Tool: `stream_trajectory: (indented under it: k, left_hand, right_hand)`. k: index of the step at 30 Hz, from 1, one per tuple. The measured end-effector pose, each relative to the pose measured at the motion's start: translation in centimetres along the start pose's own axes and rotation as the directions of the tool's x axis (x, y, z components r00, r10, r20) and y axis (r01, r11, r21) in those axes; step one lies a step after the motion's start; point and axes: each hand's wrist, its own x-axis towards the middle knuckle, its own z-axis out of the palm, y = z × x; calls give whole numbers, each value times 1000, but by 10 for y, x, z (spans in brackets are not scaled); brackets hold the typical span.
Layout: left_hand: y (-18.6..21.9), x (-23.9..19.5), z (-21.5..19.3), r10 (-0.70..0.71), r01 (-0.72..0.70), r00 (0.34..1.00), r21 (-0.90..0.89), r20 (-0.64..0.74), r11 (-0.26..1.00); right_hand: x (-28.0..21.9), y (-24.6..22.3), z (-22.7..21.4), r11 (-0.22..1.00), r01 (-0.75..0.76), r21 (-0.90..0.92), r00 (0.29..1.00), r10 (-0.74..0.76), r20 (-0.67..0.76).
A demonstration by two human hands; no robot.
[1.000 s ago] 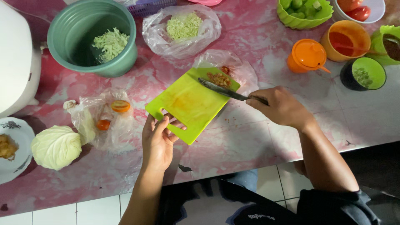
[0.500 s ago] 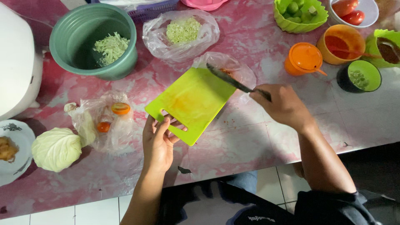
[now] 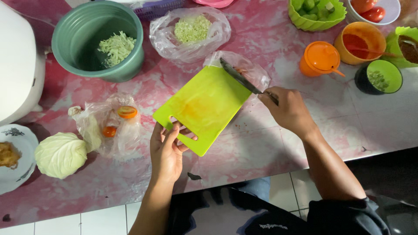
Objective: The person uses a knife to scrape sliced chili peppers off a cutting board into a plastic bag, then picks up and slices a small orange chili pepper into several pieces on the cutting board.
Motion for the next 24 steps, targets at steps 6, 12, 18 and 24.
stream_trajectory:
  k: [6,12,18,24]
  left_hand:
    - [1,2,-8,16,-16,1000,-39,8,999]
    - [4,4,-14,25,-25,1000,-52,5,998]
    - [3,6,-19,28,-29,999,-43,-24,999]
    - [9,5,-17,14,-14,1000,0,-21,1000]
  right_hand:
    - [-25,-20,-5,988,141,57,972,-149,183]
    - [-6,1,-7,997,73,14,994,-73,75]
    - [-11,-2,-9,998,53,22,998,-52,-47]
    - [-20,-15,0,987,153,44,982,-157,102]
